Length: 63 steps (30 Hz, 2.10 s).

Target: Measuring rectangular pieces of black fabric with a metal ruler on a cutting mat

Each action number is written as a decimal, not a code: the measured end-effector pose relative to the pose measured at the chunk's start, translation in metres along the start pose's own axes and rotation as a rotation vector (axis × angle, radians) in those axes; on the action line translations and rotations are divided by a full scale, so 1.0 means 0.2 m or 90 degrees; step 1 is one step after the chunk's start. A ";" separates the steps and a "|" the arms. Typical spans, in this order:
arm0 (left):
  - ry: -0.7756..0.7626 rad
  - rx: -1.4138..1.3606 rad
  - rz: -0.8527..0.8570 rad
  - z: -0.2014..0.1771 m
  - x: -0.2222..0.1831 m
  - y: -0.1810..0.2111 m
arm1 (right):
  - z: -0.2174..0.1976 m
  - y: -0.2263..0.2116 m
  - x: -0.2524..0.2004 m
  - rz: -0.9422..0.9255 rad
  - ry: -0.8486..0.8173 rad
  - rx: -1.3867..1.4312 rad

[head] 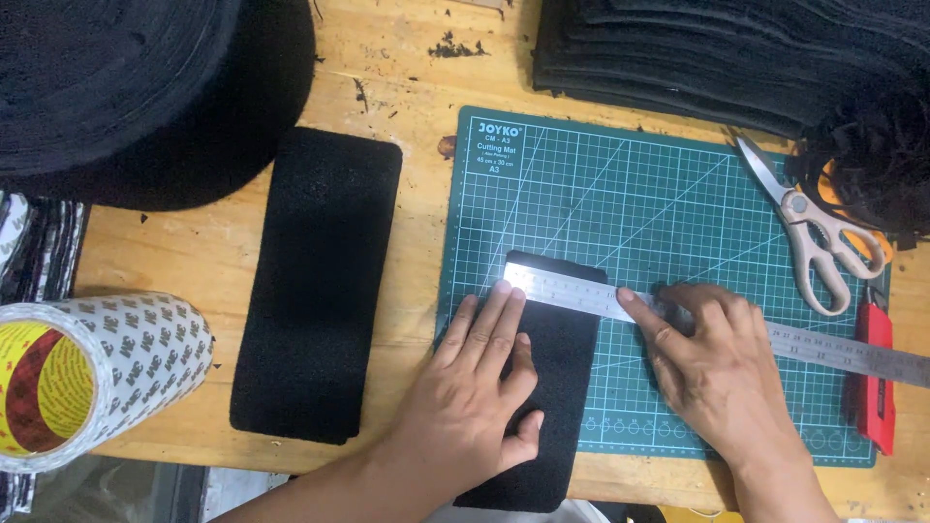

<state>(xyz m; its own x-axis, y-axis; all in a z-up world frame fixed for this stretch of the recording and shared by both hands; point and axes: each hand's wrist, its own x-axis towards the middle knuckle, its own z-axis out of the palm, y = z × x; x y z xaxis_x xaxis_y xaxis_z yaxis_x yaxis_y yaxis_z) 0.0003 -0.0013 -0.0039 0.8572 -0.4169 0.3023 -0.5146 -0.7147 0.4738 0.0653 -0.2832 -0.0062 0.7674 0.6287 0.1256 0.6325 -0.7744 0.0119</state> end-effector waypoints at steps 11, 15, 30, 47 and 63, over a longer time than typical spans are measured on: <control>-0.013 0.015 0.005 -0.01 0.01 0.00 | -0.04 -0.02 0.03 -0.013 -0.001 0.007; -0.025 0.036 -0.002 0.00 0.01 0.01 | -0.05 -0.03 0.05 -0.013 0.017 0.032; -0.042 0.084 0.001 -0.01 0.01 0.02 | -0.06 -0.03 0.05 -0.008 -0.007 0.035; -0.056 0.120 0.004 0.02 -0.01 0.01 | -0.05 -0.02 0.05 -0.005 -0.006 0.051; -0.052 0.198 0.029 0.00 -0.04 0.04 | -0.01 0.05 0.07 -0.099 0.100 0.093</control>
<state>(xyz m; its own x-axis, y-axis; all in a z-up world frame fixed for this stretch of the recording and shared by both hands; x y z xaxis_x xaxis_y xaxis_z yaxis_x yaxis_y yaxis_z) -0.0098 -0.0037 -0.0032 0.8388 -0.4869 0.2434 -0.5325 -0.8267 0.1814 0.0816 -0.2826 -0.0014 0.6416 0.7118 0.2860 0.7586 -0.6440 -0.0988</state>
